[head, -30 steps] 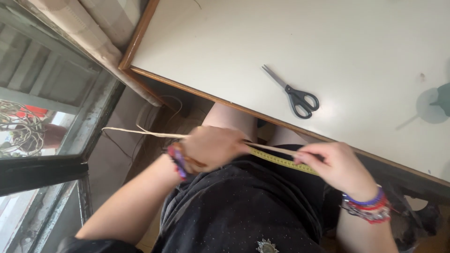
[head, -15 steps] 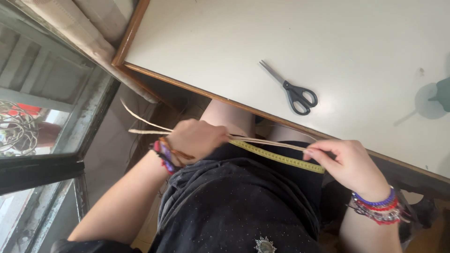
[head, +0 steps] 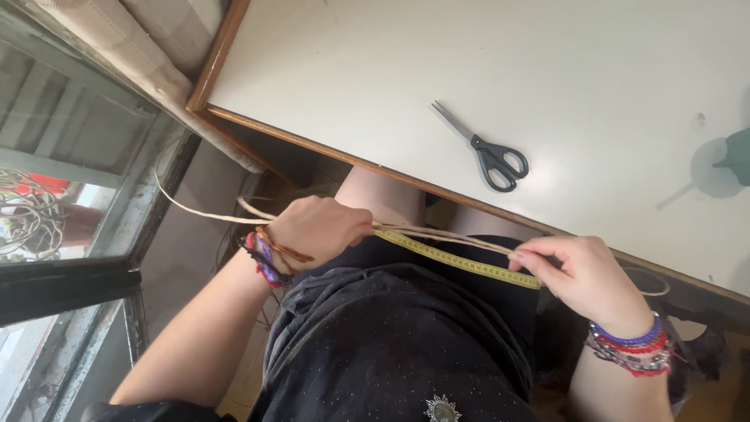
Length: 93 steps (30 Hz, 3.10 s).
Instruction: Measuring and cutting thin wooden strips using a tape measure and scissors.
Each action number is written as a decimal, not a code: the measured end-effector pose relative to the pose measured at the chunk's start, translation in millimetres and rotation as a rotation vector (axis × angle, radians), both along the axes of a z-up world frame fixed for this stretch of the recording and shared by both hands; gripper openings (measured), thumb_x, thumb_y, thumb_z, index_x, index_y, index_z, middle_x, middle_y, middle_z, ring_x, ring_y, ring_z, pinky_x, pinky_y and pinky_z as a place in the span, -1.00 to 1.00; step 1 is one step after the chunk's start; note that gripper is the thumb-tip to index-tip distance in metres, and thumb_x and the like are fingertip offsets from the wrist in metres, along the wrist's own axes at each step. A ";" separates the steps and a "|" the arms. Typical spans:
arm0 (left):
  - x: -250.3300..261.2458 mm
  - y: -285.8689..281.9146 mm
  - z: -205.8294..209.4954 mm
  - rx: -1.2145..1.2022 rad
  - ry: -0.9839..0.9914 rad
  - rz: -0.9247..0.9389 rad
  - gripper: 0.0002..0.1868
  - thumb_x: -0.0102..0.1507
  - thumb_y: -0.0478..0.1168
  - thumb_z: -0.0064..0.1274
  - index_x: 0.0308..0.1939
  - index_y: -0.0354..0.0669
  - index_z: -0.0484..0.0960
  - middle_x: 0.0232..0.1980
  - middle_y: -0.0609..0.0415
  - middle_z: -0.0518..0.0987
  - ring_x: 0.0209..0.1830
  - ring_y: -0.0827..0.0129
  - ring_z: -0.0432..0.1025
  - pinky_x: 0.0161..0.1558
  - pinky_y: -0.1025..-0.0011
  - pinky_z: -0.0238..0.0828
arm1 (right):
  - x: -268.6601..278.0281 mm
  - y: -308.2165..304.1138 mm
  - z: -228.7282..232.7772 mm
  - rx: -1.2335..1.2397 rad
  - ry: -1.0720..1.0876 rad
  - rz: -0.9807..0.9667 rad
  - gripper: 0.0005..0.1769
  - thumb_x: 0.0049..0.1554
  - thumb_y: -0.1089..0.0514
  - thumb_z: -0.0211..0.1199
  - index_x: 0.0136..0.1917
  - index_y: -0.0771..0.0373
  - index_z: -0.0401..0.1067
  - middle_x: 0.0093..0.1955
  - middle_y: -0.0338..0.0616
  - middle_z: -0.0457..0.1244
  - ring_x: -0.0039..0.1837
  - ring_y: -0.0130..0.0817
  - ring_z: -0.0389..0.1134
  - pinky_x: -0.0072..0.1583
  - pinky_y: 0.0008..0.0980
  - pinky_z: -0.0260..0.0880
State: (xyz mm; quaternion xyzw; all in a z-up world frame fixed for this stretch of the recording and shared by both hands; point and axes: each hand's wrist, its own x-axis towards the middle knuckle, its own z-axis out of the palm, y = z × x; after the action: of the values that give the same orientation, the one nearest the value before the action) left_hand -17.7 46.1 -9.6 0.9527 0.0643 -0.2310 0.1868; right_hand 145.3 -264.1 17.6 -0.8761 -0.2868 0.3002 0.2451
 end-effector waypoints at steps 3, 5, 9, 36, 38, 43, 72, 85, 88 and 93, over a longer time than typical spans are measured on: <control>8.0 -36.6 22.0 -0.241 0.064 -0.052 -0.48 0.43 0.21 -0.46 0.06 0.06 0.54 -0.08 -0.19 0.68 -0.01 -0.22 0.57 0.05 -0.02 0.52 | -17.2 25.0 4.9 0.023 -0.072 0.103 -0.84 0.12 0.07 0.32 -0.14 0.05 0.71 -0.40 -0.05 0.49 -0.24 -0.07 0.56 -0.20 -0.17 0.53; 12.7 -72.2 26.6 -0.394 -0.174 -0.121 -0.56 0.45 0.13 -0.42 0.05 0.05 0.52 -0.14 -0.15 0.69 -0.08 -0.15 0.59 -0.08 0.02 0.57 | -30.2 44.5 0.3 0.036 -0.109 0.254 -0.87 0.10 -0.02 0.32 -0.20 -0.07 0.66 -0.45 -0.25 0.45 -0.20 -0.19 0.54 -0.15 -0.23 0.53; 20.0 -61.5 -4.5 -0.344 -0.137 -0.073 -0.69 0.43 0.15 -0.29 0.02 0.26 0.52 -0.26 0.00 0.67 -0.14 -0.11 0.59 -0.10 0.08 0.57 | -24.4 37.8 1.4 0.031 -0.040 0.225 -0.84 0.12 -0.01 0.29 -0.22 -0.08 0.67 -0.50 -0.29 0.44 -0.30 -0.29 0.52 -0.14 -0.30 0.52; 30.8 -49.1 -3.5 -0.461 0.031 -0.078 -0.55 0.46 0.12 -0.41 -0.09 -0.03 0.53 -0.16 -0.10 0.67 -0.03 -0.20 0.57 0.04 0.00 0.51 | -8.1 41.9 -9.9 -0.020 0.027 0.236 -0.79 0.17 0.04 0.25 -0.22 0.02 0.67 -0.38 -0.21 0.50 -0.20 -0.17 0.55 -0.06 -0.24 0.52; 35.7 -67.0 -11.9 -0.556 -0.071 -0.163 -0.58 0.46 0.11 -0.43 -0.05 -0.05 0.46 -0.16 -0.08 0.64 -0.04 -0.20 0.56 0.01 -0.03 0.51 | -12.5 48.8 -12.3 -0.012 0.015 0.269 -0.79 0.17 0.01 0.26 -0.24 0.02 0.63 -0.41 -0.17 0.45 -0.22 -0.15 0.52 -0.09 -0.24 0.49; 32.5 -61.2 -27.3 -0.461 -0.204 -0.061 -0.66 0.47 0.04 -0.34 -0.19 0.05 0.51 -0.30 0.08 0.67 -0.21 -0.06 0.61 -0.10 0.04 0.57 | 1.3 46.9 -30.3 0.085 -0.114 0.203 -0.84 0.21 0.09 0.23 -0.12 0.08 0.62 -0.38 -0.18 0.41 -0.24 -0.20 0.46 -0.06 -0.27 0.48; 35.5 51.6 -32.9 -0.678 -0.408 0.278 -0.79 0.34 -0.17 -0.03 -0.41 0.03 0.58 -0.34 0.04 0.62 -0.26 0.06 0.57 -0.21 0.19 0.54 | 9.5 76.8 -48.1 0.202 0.298 0.091 -0.48 -0.04 0.30 0.36 0.23 0.16 0.52 -0.14 -0.06 0.54 -0.06 -0.30 0.53 0.02 -0.16 0.61; 75.1 47.2 -22.8 -0.854 -0.492 0.081 -0.75 0.34 -0.22 -0.02 -0.43 -0.08 0.63 -0.32 0.15 0.53 -0.39 0.41 0.44 -0.27 0.41 0.36 | 4.6 123.1 -55.8 0.548 0.769 -0.005 -0.32 0.03 -0.29 0.37 0.11 0.33 0.39 -0.31 -0.22 0.26 -0.35 -0.50 0.26 -0.28 -0.53 0.27; 75.7 44.8 -22.6 -0.850 -0.467 0.113 -0.79 0.32 -0.21 -0.01 -0.40 -0.10 0.64 -0.20 0.13 0.51 -0.38 0.42 0.45 -0.22 0.44 0.37 | 5.6 124.2 -49.1 0.531 0.759 -0.025 -0.42 0.07 -0.21 0.35 0.06 0.34 0.41 -0.32 -0.22 0.26 -0.37 -0.50 0.25 -0.31 -0.54 0.27; 74.5 28.9 -18.2 -1.150 -0.539 0.037 -0.66 0.33 -0.32 -0.10 -0.56 -0.13 0.57 0.24 -0.20 0.58 0.27 0.25 0.50 0.17 0.37 0.52 | 1.8 119.0 -32.9 0.618 0.788 0.060 -0.32 0.11 -0.35 0.27 0.03 0.36 0.39 -0.38 -0.25 0.23 -0.43 -0.49 0.19 -0.33 -0.54 0.21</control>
State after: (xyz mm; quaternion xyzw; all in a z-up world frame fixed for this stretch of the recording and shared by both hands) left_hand 56.8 75.1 -27.8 0.7235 -0.1028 0.0225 0.6823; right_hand 147.1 -145.1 -15.3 -0.5739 -0.2730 0.5162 0.5742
